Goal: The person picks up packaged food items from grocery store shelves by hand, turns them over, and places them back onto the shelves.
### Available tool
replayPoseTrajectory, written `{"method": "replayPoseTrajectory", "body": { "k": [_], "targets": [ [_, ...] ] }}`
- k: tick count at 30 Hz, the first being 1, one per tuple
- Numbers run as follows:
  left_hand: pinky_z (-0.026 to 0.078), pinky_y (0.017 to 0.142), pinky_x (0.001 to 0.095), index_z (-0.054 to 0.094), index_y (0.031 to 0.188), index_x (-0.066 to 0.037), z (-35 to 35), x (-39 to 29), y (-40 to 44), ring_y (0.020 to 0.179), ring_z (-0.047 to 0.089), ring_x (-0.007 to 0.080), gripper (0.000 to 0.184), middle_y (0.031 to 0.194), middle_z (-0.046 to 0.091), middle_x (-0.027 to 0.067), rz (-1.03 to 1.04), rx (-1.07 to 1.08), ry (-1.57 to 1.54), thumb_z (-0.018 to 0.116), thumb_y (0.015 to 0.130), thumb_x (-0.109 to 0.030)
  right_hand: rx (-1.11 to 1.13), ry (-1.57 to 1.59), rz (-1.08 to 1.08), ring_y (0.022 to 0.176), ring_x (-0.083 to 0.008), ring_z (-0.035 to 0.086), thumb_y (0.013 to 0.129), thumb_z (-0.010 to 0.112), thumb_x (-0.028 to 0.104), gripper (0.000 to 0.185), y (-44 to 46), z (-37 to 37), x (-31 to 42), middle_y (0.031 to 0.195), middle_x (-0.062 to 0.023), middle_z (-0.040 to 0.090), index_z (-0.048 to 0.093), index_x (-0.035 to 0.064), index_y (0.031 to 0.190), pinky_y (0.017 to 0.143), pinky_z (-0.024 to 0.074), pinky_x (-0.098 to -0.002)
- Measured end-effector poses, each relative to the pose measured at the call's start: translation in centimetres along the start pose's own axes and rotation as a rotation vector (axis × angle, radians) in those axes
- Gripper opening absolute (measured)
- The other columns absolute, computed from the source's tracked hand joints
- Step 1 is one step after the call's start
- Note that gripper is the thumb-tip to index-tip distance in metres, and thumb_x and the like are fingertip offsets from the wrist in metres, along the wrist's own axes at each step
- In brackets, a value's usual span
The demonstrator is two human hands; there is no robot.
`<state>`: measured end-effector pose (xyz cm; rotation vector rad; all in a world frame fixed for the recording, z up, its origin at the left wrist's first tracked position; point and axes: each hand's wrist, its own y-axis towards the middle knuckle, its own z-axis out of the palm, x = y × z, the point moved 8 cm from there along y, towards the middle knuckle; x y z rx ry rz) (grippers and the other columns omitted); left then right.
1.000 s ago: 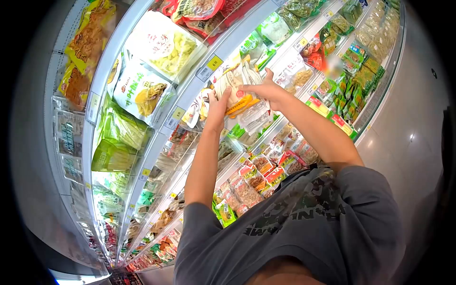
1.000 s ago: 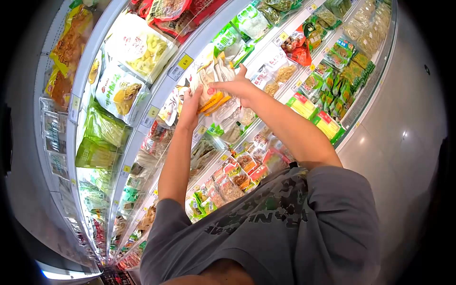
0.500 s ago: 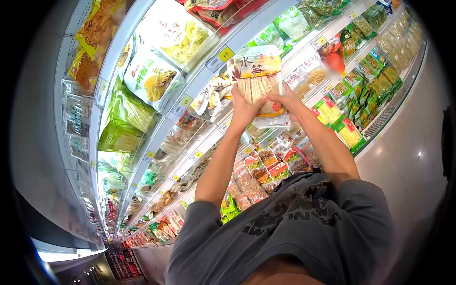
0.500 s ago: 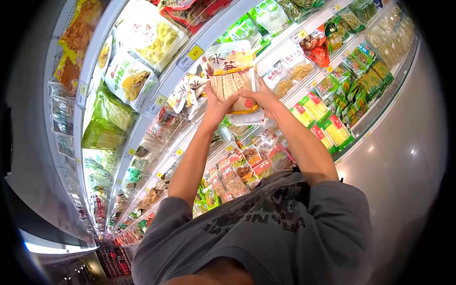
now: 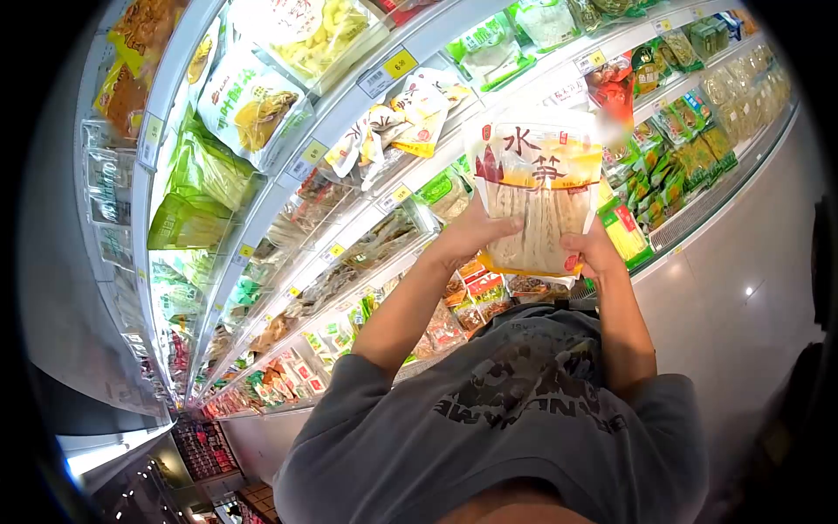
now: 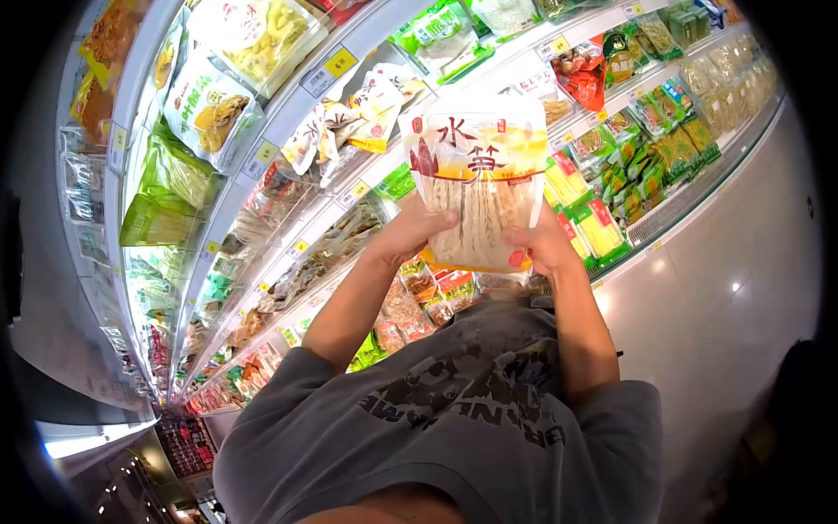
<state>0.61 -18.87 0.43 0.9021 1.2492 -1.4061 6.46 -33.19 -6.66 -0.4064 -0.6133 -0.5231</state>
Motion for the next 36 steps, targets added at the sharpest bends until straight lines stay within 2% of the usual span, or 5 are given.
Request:
{"method": "replayPoseTrajectory", "body": {
  "k": [9,13,18,26,36],
  "targets": [
    [0.048,0.105,0.0425,0.037,0.146,-0.004,-0.5,5.6,-4.1,0.124,0.057,0.0278,0.096,0.139,0.054,0.0123,-0.037,-0.018,-0.616,0.087,0.071,-0.036,0.085,-0.73,-0.056,0.133,-0.0255,0.042,0.069,0.084,0.008,0.112,-2.2,9.8,5.2,0.144,-0.0192,0.041,0.01,-0.0047,0.152,0.111,0.0344,-0.0365],
    [0.046,0.108,0.0441,0.034,0.148,-0.004,-2.0,6.2,-6.5,0.128,0.054,0.0292,0.115,0.141,0.052,0.0141,0.097,0.044,-0.743,0.084,0.061,-0.061,0.083,-0.954,-0.073,0.129,-0.0283,0.049,0.069,0.086,0.017,0.113,-2.5,13.9,4.4,0.137,-0.0223,0.048,0.011,-0.0069,0.15,0.107,0.0394,-0.0361],
    [0.048,0.106,0.0459,0.036,0.147,-0.004,-3.7,5.9,-9.1,0.125,0.056,0.0308,0.097,0.14,0.053,0.0156,0.185,0.022,-0.819,0.086,0.071,-0.036,0.162,-1.371,-0.231,0.133,-0.033,0.043,0.069,0.084,0.016,0.107,-2.4,17.8,2.9,0.141,-0.0256,0.041,0.017,-0.006,0.15,0.111,0.0337,-0.0389],
    [0.048,0.104,0.0548,0.039,0.148,-0.012,-7.5,6.8,-12.4,0.125,0.055,0.0355,0.102,0.14,0.053,0.0155,0.456,-0.1,-1.012,0.087,0.065,-0.046,0.408,-0.891,0.19,0.131,-0.0222,0.044,0.104,0.049,0.031,0.062,-0.2,18.5,-1.1,0.146,-0.0159,0.042,0.021,0.0088,0.155,0.105,0.0395,-0.0373],
    [0.048,0.103,0.0566,0.034,0.15,-0.01,-12.7,14.3,-17.5,0.126,0.053,0.0387,0.102,0.144,0.048,0.0177,0.538,-0.212,-0.898,0.083,0.069,-0.049,0.563,-0.837,0.498,0.127,-0.0207,0.05,0.104,0.046,0.039,0.06,-1.1,14.2,-11.1,0.139,-0.0124,0.05,0.029,0.0075,0.152,0.1,0.0436,-0.0344]
  ]
}}
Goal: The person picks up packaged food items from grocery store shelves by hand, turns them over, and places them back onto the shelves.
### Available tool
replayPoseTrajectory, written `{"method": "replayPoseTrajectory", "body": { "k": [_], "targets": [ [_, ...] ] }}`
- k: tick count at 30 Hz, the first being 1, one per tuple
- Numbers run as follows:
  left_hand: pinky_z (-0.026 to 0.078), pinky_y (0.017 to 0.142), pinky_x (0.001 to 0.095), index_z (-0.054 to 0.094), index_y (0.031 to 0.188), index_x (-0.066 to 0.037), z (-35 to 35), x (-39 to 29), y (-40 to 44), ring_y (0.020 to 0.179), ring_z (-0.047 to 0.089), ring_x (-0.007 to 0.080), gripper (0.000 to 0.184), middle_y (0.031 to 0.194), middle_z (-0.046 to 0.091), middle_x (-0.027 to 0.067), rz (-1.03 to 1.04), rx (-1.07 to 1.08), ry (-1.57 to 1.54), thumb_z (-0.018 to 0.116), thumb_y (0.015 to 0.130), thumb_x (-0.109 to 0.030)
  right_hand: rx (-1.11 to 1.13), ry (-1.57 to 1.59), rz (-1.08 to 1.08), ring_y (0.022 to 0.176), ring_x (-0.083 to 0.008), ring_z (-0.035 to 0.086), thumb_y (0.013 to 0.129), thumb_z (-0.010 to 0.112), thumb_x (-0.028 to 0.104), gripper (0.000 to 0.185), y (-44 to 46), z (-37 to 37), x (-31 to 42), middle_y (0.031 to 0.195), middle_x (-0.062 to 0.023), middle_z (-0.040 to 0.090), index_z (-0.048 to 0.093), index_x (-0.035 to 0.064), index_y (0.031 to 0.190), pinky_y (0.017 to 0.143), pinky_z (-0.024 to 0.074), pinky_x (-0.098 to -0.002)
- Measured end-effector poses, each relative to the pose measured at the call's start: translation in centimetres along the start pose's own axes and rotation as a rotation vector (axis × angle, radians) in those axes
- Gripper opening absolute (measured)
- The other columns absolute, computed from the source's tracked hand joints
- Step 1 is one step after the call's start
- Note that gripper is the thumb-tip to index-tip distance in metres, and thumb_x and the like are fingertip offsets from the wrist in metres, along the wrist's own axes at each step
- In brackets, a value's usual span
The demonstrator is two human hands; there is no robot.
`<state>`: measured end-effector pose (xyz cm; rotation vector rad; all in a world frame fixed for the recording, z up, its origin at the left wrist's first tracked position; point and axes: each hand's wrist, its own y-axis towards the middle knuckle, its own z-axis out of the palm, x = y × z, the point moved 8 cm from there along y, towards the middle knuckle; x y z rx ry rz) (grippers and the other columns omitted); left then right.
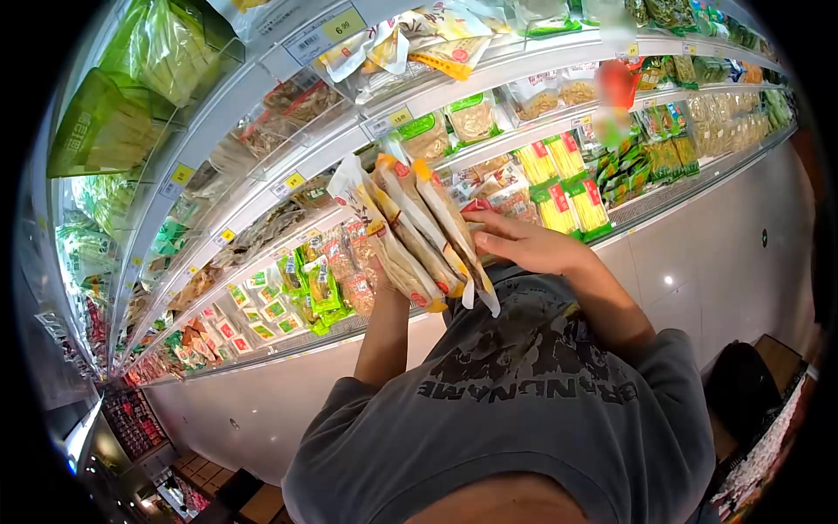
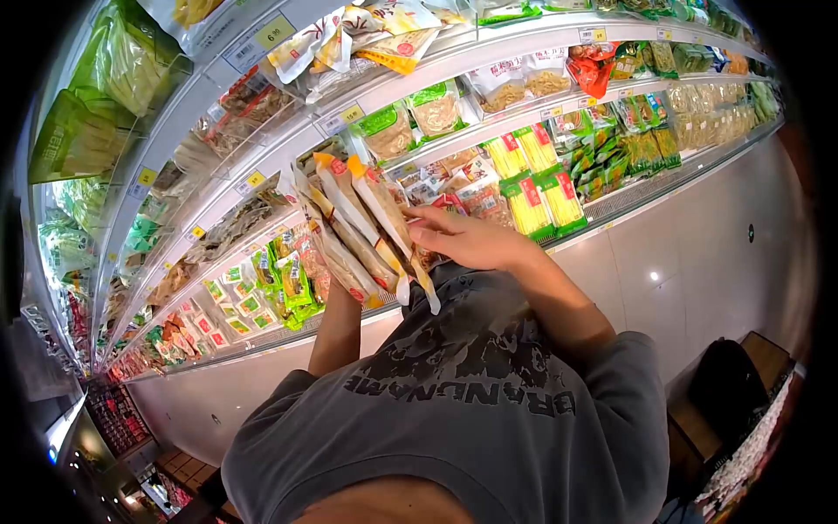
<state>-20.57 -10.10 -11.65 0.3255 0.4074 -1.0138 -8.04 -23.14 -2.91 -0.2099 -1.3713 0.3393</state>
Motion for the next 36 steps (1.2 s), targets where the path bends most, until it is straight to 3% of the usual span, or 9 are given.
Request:
{"method": "replayPoseTrajectory", "body": {
  "k": [4,6,10,13,17,23,27,32,36],
  "targets": [
    [0.048,0.103,0.055,0.035,0.149,-0.009,-2.6,0.4,-2.3,0.125,0.054,0.0379,0.1,0.143,0.049,0.0175,-0.009,-0.096,-0.032,0.082,0.07,-0.047,-0.223,-0.09,0.202,0.123,-0.021,0.054,0.102,0.043,0.051,0.06,-0.3,-3.8,-2.4,0.137,-0.0124,0.054,0.039,0.0141,0.149,0.099,0.0443,-0.0394],
    [0.048,0.103,0.0542,0.035,0.148,-0.008,-3.7,0.3,-3.2,0.125,0.055,0.0374,0.098,0.142,0.05,0.0175,-0.023,-0.137,-0.043,0.082,0.071,-0.046,-0.395,-0.317,0.062,0.121,-0.0226,0.055,0.102,0.041,0.051,0.058,-0.9,-7.9,-3.2,0.136,-0.0131,0.056,0.042,0.0164,0.148,0.099,0.0442,-0.0414],
    [0.048,0.104,0.0526,0.036,0.147,-0.007,-5.9,0.4,-4.1,0.123,0.056,0.0366,0.096,0.14,0.051,0.0173,-0.076,-0.195,-0.03,0.082,0.072,-0.044,-0.638,-0.063,0.252,0.121,-0.0244,0.055,0.103,0.04,0.048,0.054,-3.3,-11.8,-4.2,0.138,-0.0105,0.055,0.044,0.015,0.146,0.1,0.043,-0.0402],
    [0.048,0.104,0.0515,0.037,0.147,-0.006,-7.7,2.6,-4.9,0.123,0.057,0.0359,0.094,0.139,0.053,0.0172,-0.179,-0.234,-0.004,0.081,0.073,-0.042,-0.452,0.047,0.186,0.125,-0.0247,0.053,0.103,0.042,0.049,0.055,-1.2,-10.0,-6.4,0.14,-0.0102,0.054,0.043,0.016,0.147,0.101,0.0424,-0.041],
    [0.048,0.104,0.0499,0.038,0.146,-0.005,-11.4,7.3,-6.8,0.122,0.058,0.0351,0.091,0.138,0.054,0.017,-0.369,-0.31,0.023,0.081,0.074,-0.04,-0.056,0.648,0.228,0.129,-0.0258,0.05,0.102,0.043,0.047,0.066,2.9,-2.0,-14.0,0.145,-0.0123,0.047,0.025,0.0093,0.154,0.103,0.0431,-0.0444],
    [0.049,0.103,0.0452,0.042,0.142,-0.002,-20.0,14.9,-9.0,0.119,0.06,0.0296,0.077,0.133,0.059,0.0146,-0.701,-0.472,0.101,0.077,0.079,-0.029,-0.372,0.511,0.329,0.131,-0.0213,0.045,0.094,0.066,0.03,0.077,5.0,-3.3,-22.6,0.145,-0.0148,0.042,0.023,0.0059,0.153,0.106,0.0408,-0.0366],
    [0.049,0.1,0.0382,0.047,0.137,-0.002,-21.5,17.7,-5.2,0.114,0.061,0.022,0.066,0.128,0.061,0.0085,-0.765,-0.458,0.311,0.077,0.079,-0.008,-0.412,0.723,0.402,0.127,-0.0219,0.05,0.094,0.066,0.038,0.066,6.6,-6.1,-29.7,0.141,-0.0088,0.05,0.036,0.0097,0.146,0.101,0.0447,-0.0388],
    [0.051,0.094,0.0367,0.049,0.134,-0.002,-21.3,22.6,1.2,0.111,0.062,0.0198,0.063,0.126,0.062,0.0093,-0.851,-0.395,0.452,0.079,0.078,-0.008,-0.449,0.893,0.53,0.112,-0.019,0.063,0.094,0.062,0.047,0.058,6.1,-11.4,-35.0,0.127,-0.0036,0.063,0.045,0.0137,0.139,0.089,0.0539,-0.0375],
    [0.053,0.095,0.0379,0.048,0.133,-0.001,-22.6,27.2,5.4,0.112,0.062,0.0222,0.062,0.125,0.062,0.0105,-0.757,-0.328,0.595,0.077,0.078,-0.002,-0.583,0.822,0.371,0.11,-0.0186,0.065,0.095,0.061,0.046,0.055,6.0,-17.8,-36.4,0.125,-0.0053,0.065,0.048,0.0133,0.138,0.09,0.0533,-0.0372]
  ]
}}
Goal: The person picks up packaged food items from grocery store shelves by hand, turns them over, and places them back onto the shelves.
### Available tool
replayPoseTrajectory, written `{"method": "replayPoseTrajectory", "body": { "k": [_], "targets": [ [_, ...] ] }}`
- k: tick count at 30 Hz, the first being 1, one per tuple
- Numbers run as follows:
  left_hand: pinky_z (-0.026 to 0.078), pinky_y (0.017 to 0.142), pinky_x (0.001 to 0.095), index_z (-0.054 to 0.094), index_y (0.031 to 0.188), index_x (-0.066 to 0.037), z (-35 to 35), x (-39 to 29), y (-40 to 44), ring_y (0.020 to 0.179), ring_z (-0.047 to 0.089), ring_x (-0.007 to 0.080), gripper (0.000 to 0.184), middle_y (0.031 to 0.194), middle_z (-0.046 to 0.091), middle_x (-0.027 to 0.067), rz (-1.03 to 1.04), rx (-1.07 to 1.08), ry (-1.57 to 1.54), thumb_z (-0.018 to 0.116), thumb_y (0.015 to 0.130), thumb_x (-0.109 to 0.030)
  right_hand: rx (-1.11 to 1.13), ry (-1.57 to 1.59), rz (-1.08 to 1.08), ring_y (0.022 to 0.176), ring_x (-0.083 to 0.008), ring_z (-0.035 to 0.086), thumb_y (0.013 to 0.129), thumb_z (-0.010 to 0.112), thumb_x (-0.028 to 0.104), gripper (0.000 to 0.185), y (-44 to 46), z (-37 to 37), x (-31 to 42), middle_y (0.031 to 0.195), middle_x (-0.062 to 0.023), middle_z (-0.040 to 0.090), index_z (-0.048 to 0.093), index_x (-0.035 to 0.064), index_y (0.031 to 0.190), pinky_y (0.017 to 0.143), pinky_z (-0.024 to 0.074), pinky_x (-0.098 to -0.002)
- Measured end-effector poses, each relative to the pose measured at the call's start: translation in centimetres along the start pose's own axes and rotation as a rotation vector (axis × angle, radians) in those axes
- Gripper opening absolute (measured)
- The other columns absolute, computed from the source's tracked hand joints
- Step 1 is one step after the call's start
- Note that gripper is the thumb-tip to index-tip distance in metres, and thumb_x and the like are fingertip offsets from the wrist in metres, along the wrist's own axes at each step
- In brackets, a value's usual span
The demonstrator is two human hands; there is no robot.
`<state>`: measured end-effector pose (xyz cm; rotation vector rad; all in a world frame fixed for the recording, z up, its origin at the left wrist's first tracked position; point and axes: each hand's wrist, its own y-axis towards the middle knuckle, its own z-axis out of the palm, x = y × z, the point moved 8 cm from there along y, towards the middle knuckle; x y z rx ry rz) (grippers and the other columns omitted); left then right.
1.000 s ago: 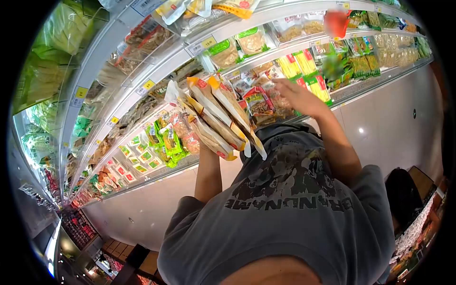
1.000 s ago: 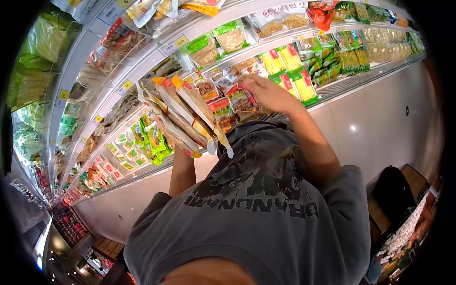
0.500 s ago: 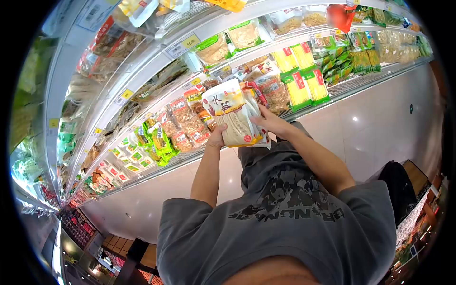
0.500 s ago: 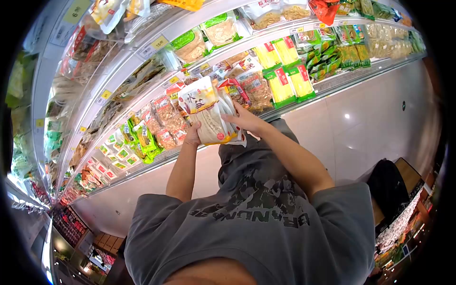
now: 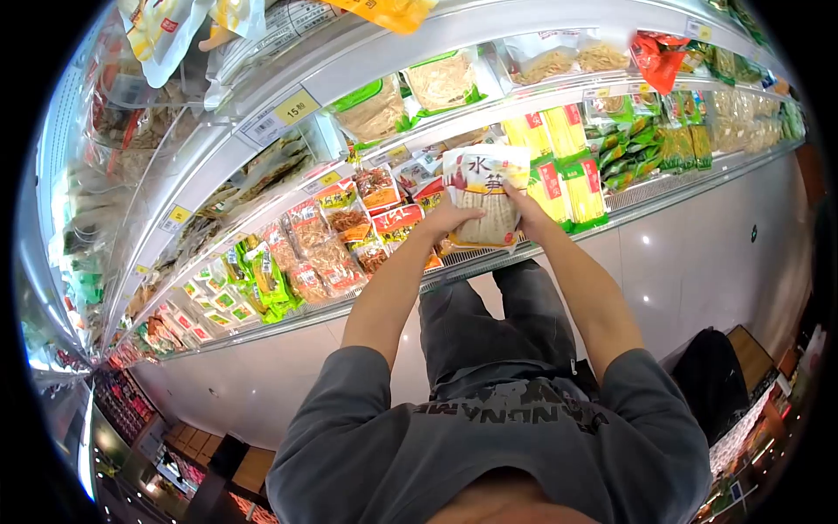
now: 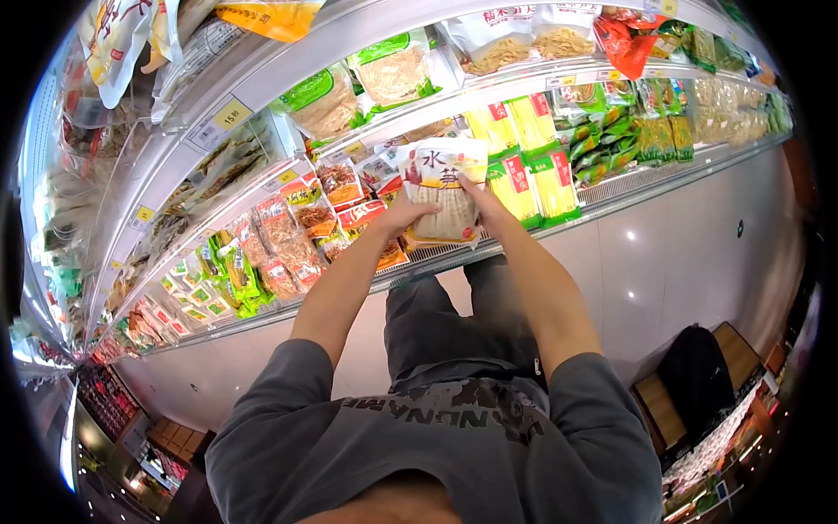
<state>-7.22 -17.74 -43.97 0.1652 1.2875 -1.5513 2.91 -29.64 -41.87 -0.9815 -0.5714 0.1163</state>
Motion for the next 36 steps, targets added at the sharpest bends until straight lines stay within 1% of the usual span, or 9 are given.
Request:
{"method": "replayPoseTrajectory", "body": {
  "k": [10,13,15,18,22,26,31,35,36],
  "targets": [
    [0.049,0.099,0.0375,0.037,0.139,-0.004,-1.0,0.3,5.3,0.121,0.056,0.0226,0.074,0.132,0.056,0.0113,0.134,-0.12,0.102,0.077,0.076,0.0,-0.227,-0.534,-0.182,0.116,-0.0229,0.057,0.094,0.063,0.041,0.061,5.5,-5.3,3.3,0.127,-0.0111,0.062,0.045,0.005,0.14,0.096,0.0445,-0.0376],
    [0.043,0.106,0.0381,0.018,0.156,-0.008,-0.8,-1.6,3.7,0.127,0.052,0.0239,0.09,0.148,0.044,0.0146,0.26,0.042,0.044,0.07,0.082,0.0,-0.251,-0.579,-0.206,0.111,-0.0227,0.059,0.093,0.063,0.033,0.055,5.2,-5.8,3.5,0.125,-0.0129,0.063,0.048,0.0053,0.138,0.091,0.047,-0.0383],
    [0.045,0.103,0.0367,0.015,0.156,-0.006,-1.6,-2.7,0.3,0.13,0.049,0.0248,0.089,0.161,0.022,0.0186,0.015,-0.182,0.159,0.069,0.085,-0.004,-0.321,-0.61,-0.303,0.114,-0.0256,0.059,0.091,0.064,0.032,0.056,4.8,-6.5,3.7,0.125,-0.0184,0.062,0.049,0.0032,0.137,0.093,0.0477,-0.0382],
    [0.049,0.093,0.031,0.032,0.15,-0.004,-0.6,-5.8,-3.2,0.112,0.058,0.0187,0.067,0.148,0.043,0.0168,0.085,-0.27,0.201,0.064,0.092,-0.012,-0.8,-0.726,-0.541,0.12,-0.0392,0.055,0.089,0.065,0.029,0.053,0.8,-5.5,7.2,0.125,-0.0266,0.059,0.053,-0.0004,0.131,0.101,0.0424,-0.0451],
    [0.05,0.084,0.0328,0.057,0.127,-0.003,6.1,-18.2,-12.2,0.101,0.063,0.0202,0.039,0.113,0.065,0.0113,0.555,-0.299,0.528,0.066,0.089,-0.006,-0.647,-0.375,-1.266,0.131,-0.0319,0.042,0.095,0.055,0.009,0.038,-16.2,8.1,20.0,0.139,-0.0188,0.044,0.049,-0.0002,0.132,0.111,0.0322,-0.0424],
    [0.049,0.083,0.0372,0.065,0.108,-0.004,14.2,-34.4,-23.2,0.094,0.062,0.0305,0.029,0.102,0.066,0.0135,1.327,-0.511,1.201,0.071,0.08,0.001,-0.406,-0.611,-1.757,0.11,-0.0299,0.059,0.089,0.062,0.0,0.027,-27.3,18.4,29.0,0.117,-0.0158,0.061,0.061,0.0,0.116,0.093,0.0476,-0.0373],
    [0.021,0.111,0.0496,0.045,0.145,-0.013,15.1,-43.7,-22.9,0.14,0.028,0.0353,0.083,0.153,0.034,0.0106,1.097,-0.855,1.901,0.083,0.071,-0.022,-0.09,-1.27,-1.876,0.134,-0.038,0.042,0.074,0.079,0.014,0.064,-26.9,28.3,33.5,0.14,-0.0171,0.046,0.053,0.0119,0.133,0.11,0.0382,-0.0467],
    [0.019,0.112,0.047,0.05,0.141,-0.016,12.6,-46.3,-21.4,0.138,0.032,0.0275,0.077,0.151,0.04,0.0052,1.056,-0.915,2.121,0.08,0.072,-0.035,-0.221,-1.421,-1.951,0.13,-0.0375,0.046,0.068,0.084,0.022,0.075,-24.9,29.8,36.1,0.139,-0.0147,0.051,0.053,0.0142,0.136,0.106,0.0413,-0.0456],
    [0.019,0.112,0.0465,0.053,0.139,-0.016,12.4,-46.7,-21.6,0.137,0.033,0.0255,0.074,0.15,0.042,0.0035,1.068,-0.913,2.193,0.079,0.073,-0.037,-0.06,-1.587,-1.675,0.125,-0.0347,0.051,0.067,0.085,0.022,0.071,-24.0,30.7,36.7,0.133,-0.0128,0.055,0.057,0.0135,0.132,0.103,0.0432,-0.044]
  ]
}}
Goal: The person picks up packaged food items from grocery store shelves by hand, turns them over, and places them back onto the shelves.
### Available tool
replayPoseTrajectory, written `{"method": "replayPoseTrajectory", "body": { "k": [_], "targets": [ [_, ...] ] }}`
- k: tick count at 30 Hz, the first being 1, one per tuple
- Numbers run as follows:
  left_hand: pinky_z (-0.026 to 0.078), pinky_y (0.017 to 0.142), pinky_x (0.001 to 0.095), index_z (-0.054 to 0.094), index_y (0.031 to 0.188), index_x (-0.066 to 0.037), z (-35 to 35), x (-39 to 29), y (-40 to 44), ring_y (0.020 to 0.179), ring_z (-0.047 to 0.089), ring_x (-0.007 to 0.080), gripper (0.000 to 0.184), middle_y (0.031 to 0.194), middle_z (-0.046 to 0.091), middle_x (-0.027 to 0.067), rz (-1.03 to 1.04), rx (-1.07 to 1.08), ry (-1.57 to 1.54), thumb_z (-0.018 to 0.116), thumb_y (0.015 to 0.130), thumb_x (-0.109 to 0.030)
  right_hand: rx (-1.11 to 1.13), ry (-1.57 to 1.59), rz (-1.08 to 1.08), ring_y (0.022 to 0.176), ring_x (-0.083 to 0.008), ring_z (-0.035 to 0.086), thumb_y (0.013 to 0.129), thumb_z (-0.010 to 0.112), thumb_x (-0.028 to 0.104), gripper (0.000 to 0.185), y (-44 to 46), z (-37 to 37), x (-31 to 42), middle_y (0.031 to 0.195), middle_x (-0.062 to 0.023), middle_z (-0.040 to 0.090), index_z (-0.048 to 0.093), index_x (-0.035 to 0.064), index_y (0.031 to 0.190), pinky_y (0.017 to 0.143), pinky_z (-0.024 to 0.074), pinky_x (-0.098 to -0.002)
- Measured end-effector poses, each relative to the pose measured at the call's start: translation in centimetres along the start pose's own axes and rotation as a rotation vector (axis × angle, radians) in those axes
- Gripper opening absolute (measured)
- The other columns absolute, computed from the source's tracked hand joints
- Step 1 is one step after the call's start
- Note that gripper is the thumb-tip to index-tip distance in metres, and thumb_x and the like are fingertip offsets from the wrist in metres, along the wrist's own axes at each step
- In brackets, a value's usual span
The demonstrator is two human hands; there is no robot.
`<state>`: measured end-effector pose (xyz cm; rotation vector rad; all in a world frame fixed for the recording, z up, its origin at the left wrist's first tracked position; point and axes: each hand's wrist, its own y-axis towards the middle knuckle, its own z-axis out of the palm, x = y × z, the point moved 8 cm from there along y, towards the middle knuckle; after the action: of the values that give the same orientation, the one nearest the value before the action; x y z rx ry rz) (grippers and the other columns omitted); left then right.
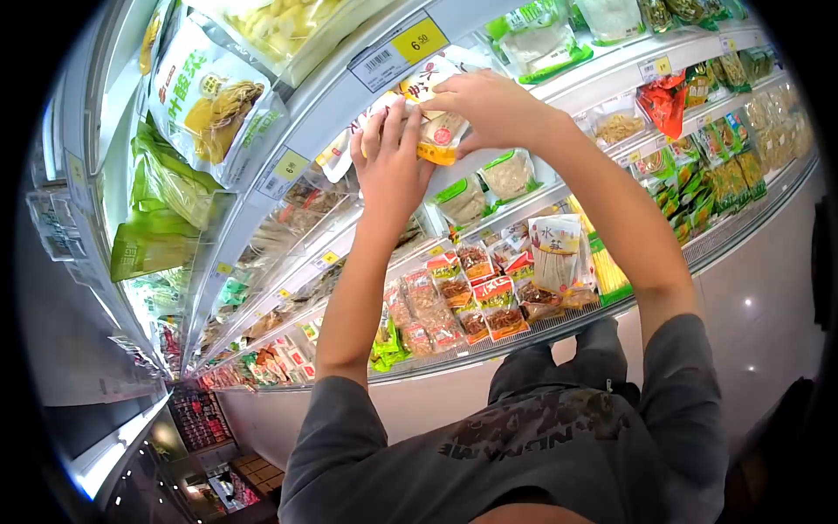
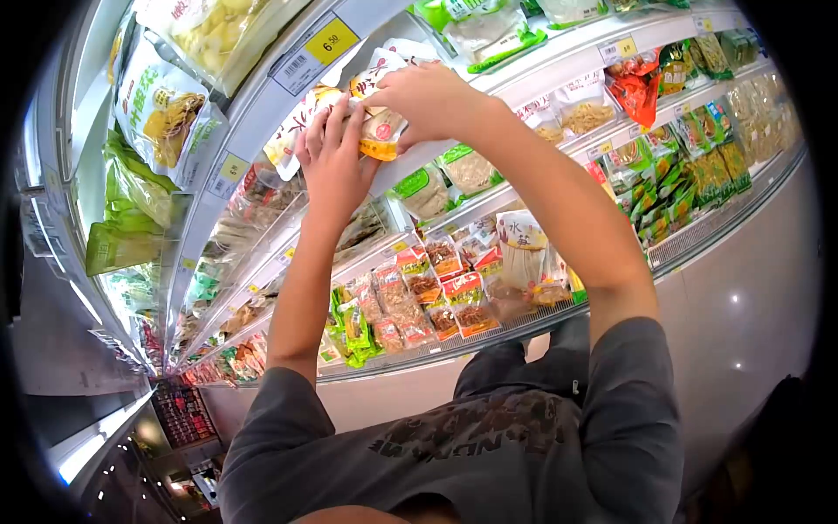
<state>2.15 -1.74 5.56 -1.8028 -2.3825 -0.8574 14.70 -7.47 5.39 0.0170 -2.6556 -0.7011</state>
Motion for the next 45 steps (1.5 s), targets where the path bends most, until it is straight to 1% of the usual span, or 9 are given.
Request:
{"method": "replayPoseTrajectory", "body": {
  "k": [1,5,10,16,27,31,40,42,45],
  "targets": [
    [0.018,0.112,0.0461,0.056,0.135,-0.017,-0.3,0.6,0.3,0.135,0.036,0.024,0.07,0.15,0.043,0.0017,-0.011,0.053,-0.031,0.078,0.072,-0.037,0.271,0.082,0.055,0.119,-0.0319,0.056,0.067,0.085,0.023,0.067,0.3,1.4,-0.6,0.127,-0.0109,0.06,0.06,0.0129,0.128,0.1,0.0451,-0.0423],
    [0.015,0.113,0.0458,0.054,0.137,-0.033,-0.8,2.3,0.5,0.134,0.035,0.0228,0.066,0.15,0.041,-0.0029,0.013,0.114,-0.01,0.075,0.076,-0.046,0.18,0.108,-0.093,0.112,-0.0293,0.06,0.075,0.077,0.013,0.049,1.5,2.4,-3.1,0.124,-0.0092,0.063,0.064,0.014,0.122,0.094,0.0496,-0.0411],
    [0.015,0.114,0.0455,0.054,0.138,-0.031,-0.3,3.0,0.2,0.135,0.033,0.0239,0.062,0.15,0.04,-0.0024,0.017,0.136,-0.058,0.07,0.081,-0.048,0.22,-0.026,-0.181,0.118,-0.0332,0.058,0.083,0.065,0.007,0.051,1.6,2.5,-0.9,0.139,-0.0112,0.054,0.057,0.0183,0.132,0.096,0.05,-0.0417],
    [0.017,0.112,0.0466,0.056,0.135,-0.031,0.2,3.4,0.0,0.137,0.033,0.0252,0.054,0.15,0.04,-0.0022,-0.066,0.113,-0.126,0.069,0.084,-0.043,0.086,0.008,-0.203,0.104,-0.0318,0.065,0.093,0.056,0.017,0.041,2.3,2.7,-1.9,0.121,-0.0091,0.065,0.059,0.0281,0.132,0.088,0.0534,-0.0413],
    [0.043,0.093,0.0517,0.052,0.138,-0.029,-0.6,6.0,0.5,0.113,0.06,0.0347,0.078,0.121,0.065,0.009,-0.246,0.107,-0.403,0.084,0.069,-0.046,0.215,-0.067,0.032,0.106,-0.021,0.063,0.094,0.059,0.042,0.026,5.2,-2.6,1.9,0.114,0.0048,0.069,0.069,0.033,0.117,0.094,0.0491,-0.0308],
    [0.052,0.081,0.0418,0.049,0.14,-0.03,-1.4,6.2,0.8,0.101,0.066,0.0311,0.084,0.111,0.068,0.0081,-0.171,0.143,-0.363,0.084,0.066,-0.048,0.201,-0.174,-0.021,0.106,-0.0233,0.064,0.095,0.057,0.039,0.025,4.2,-2.9,3.3,0.111,-0.0002,0.07,0.071,0.0309,0.114,0.092,0.0503,-0.0354],
    [0.046,0.091,0.0481,0.039,0.147,-0.034,-0.4,7.2,0.2,0.118,0.056,0.0341,0.095,0.129,0.058,0.0111,-0.092,0.303,-0.397,0.086,0.065,-0.042,0.113,-0.188,0.071,0.085,-0.0252,0.066,0.092,0.061,0.03,0.021,-0.4,-4.6,4.9,0.092,-0.003,0.071,0.073,0.0272,0.11,0.069,0.0535,-0.0389],
    [0.049,0.083,0.0443,0.038,0.148,-0.03,-1.2,6.7,0.2,0.106,0.063,0.0335,0.097,0.109,0.067,0.012,0.0,0.154,-0.255,0.086,0.064,-0.042,-0.098,-0.151,-0.035,0.089,-0.0229,0.064,0.09,0.063,0.029,0.022,-1.9,-3.9,5.0,0.097,0.0016,0.071,0.072,0.0261,0.11,0.07,0.0546,-0.0371],
    [0.027,0.106,0.0519,0.036,0.15,-0.032,0.1,7.3,0.5,0.13,0.04,0.0397,0.105,0.139,0.046,0.0178,-0.172,0.32,-0.462,0.091,0.061,-0.028,-0.367,-0.158,-0.137,0.088,-0.0248,0.065,0.089,0.063,0.032,0.021,-3.5,-2.9,5.4,0.092,-0.0008,0.07,0.07,0.0192,0.104,0.079,0.0505,-0.0397]
  ]
}}
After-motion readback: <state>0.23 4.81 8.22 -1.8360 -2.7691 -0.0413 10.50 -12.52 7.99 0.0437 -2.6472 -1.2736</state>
